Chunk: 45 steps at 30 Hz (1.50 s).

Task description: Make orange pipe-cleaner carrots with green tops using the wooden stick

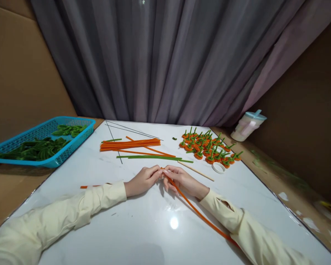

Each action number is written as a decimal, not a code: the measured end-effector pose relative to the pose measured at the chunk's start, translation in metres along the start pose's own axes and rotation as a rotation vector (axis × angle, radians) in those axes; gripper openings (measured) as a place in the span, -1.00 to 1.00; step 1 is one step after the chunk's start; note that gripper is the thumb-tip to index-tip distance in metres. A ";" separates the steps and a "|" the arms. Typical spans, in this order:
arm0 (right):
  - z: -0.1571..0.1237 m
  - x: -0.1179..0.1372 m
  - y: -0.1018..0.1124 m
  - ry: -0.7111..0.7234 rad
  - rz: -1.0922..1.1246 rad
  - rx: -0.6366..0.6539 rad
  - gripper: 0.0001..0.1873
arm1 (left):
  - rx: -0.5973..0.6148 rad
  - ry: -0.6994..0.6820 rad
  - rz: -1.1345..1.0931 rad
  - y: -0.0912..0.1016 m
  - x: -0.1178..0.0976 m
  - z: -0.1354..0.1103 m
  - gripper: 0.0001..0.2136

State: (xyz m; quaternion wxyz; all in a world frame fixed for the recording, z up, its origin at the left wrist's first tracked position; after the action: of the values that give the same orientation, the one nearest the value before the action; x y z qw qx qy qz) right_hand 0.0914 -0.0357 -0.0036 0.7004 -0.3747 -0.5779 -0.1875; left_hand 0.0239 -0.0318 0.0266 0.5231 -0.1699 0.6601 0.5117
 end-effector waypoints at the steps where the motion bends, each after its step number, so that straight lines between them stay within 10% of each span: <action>1: 0.000 0.000 -0.001 -0.005 -0.002 0.007 -0.79 | 0.002 -0.005 0.007 0.000 -0.001 0.000 -0.74; 45: -0.003 0.002 0.002 0.059 -0.167 -0.071 -0.73 | 0.033 -0.001 0.116 -0.006 0.006 -0.002 -0.83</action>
State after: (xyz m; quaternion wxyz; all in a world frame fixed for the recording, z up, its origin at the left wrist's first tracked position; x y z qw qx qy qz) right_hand 0.0949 -0.0362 -0.0025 0.6853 -0.3442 -0.5791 -0.2767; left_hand 0.0252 -0.0343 0.0182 0.4955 -0.1222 0.6771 0.5302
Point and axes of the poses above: each hand's wrist, its own z-axis towards the middle knuckle, its own y-axis out of the back of the hand, x = y × z, the point moved 9 cm from there along z, towards the middle knuckle, and after that the axes turned 7 degrees about y, right-handed, at the moved point
